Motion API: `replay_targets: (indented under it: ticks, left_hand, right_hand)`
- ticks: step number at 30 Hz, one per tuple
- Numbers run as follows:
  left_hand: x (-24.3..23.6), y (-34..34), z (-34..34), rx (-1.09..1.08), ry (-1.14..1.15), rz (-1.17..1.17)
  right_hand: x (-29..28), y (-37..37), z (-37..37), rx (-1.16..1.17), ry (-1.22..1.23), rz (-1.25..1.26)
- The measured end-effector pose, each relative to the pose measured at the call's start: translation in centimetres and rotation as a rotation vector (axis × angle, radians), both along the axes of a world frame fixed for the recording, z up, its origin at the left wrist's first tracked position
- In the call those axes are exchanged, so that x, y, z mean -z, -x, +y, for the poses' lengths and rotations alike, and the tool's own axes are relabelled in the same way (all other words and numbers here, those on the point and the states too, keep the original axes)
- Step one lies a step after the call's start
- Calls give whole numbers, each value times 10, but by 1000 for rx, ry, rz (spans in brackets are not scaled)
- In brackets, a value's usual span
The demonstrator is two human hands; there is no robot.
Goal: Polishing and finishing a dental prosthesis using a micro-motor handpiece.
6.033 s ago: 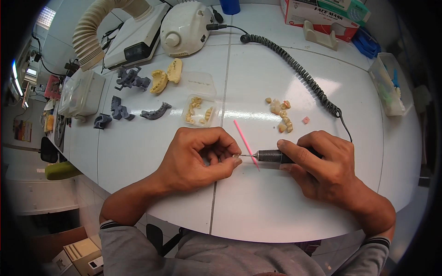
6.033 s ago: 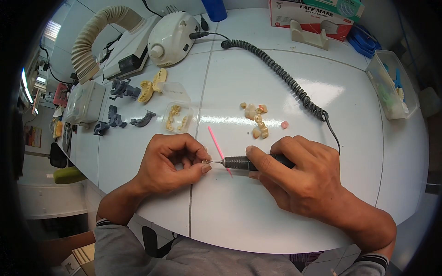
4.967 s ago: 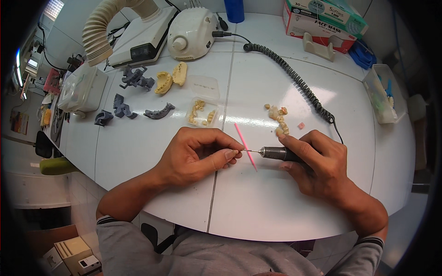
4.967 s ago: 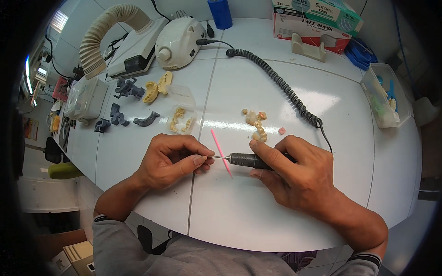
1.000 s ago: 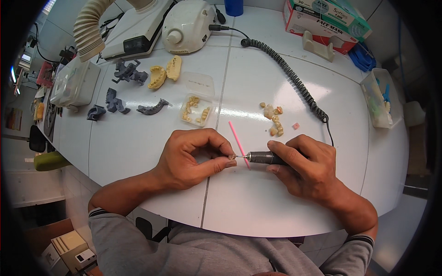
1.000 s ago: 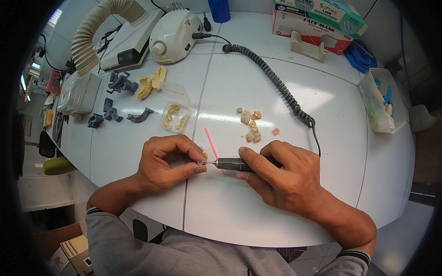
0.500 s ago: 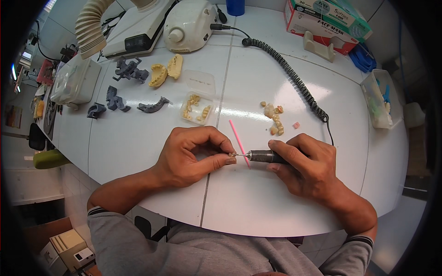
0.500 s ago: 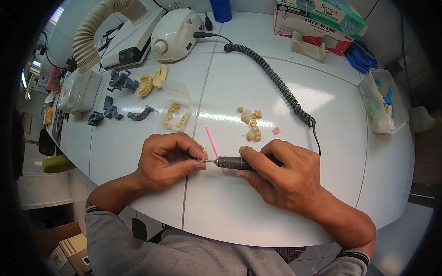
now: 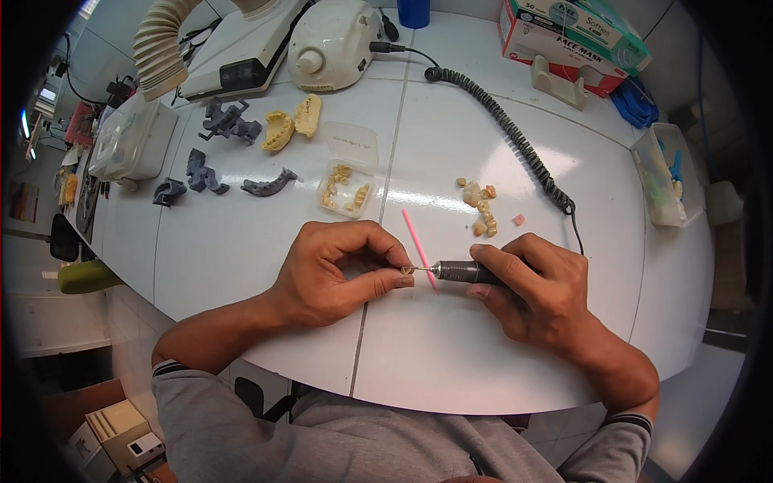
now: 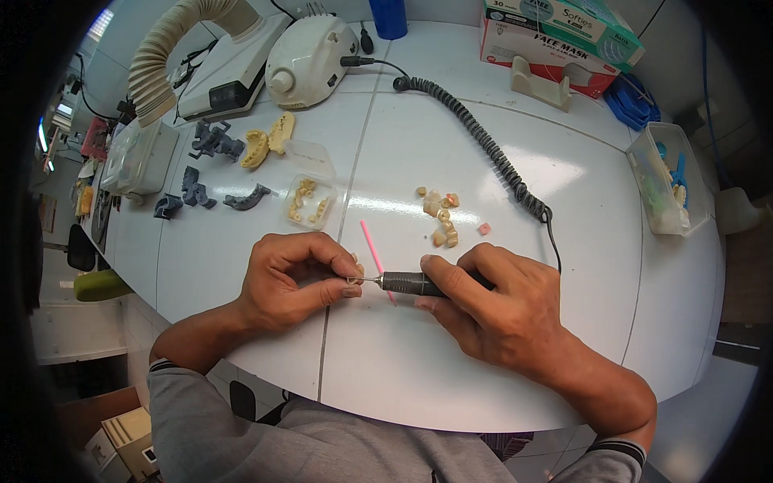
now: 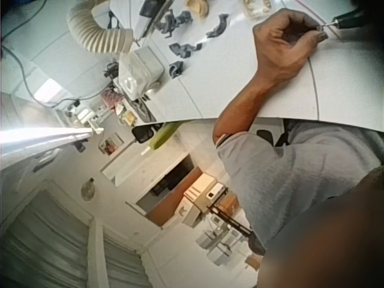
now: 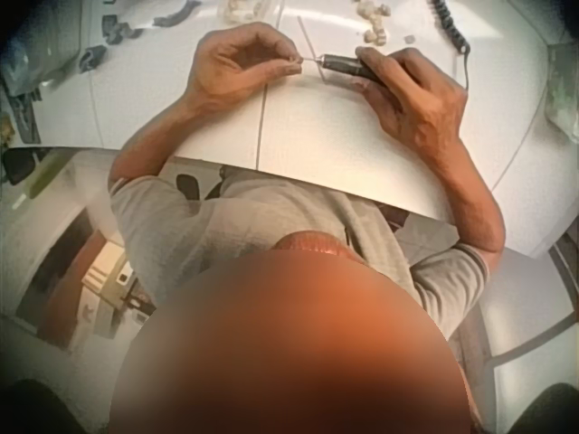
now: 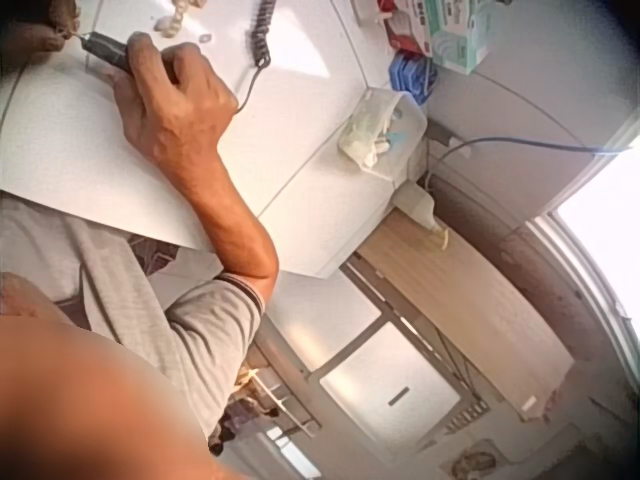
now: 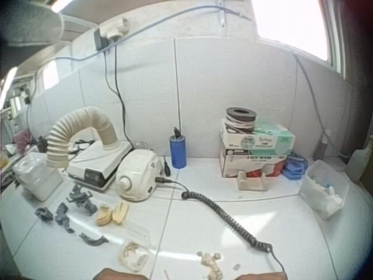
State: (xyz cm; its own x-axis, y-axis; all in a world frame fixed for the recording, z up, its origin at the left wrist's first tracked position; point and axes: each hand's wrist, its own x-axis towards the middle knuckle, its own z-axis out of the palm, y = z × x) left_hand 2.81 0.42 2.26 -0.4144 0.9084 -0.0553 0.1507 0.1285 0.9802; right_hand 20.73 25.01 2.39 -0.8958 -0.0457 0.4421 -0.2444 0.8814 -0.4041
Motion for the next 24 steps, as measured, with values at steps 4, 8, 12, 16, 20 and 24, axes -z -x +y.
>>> replay_targets:
  ticks: [4, 8, 12, 16, 20, 24]
  left_hand:
    - [-1, 0, 1, 5, 1, 3]
    - [-1, -1, 1, -2, 7, 1]
    - [0, -1, 1, 1, 3, 7]
    - [0, 0, 0, -2, 5, -2]
    - [-1, 2, -1, 7, 5, 18]
    - [2, 1, 0, -3, -11, 2]
  right_hand:
    - [-1, 0, 0, -1, -1, -1]
    - [1, -1, 1, -4, -4, 1]
    - [-1, 0, 1, -3, -2, -5]
    - [-1, 1, 0, -2, 0, -1]
    - [-1, 2, -1, -12, 7, 3]
    - [2, -1, 1, 11, 19, 26]
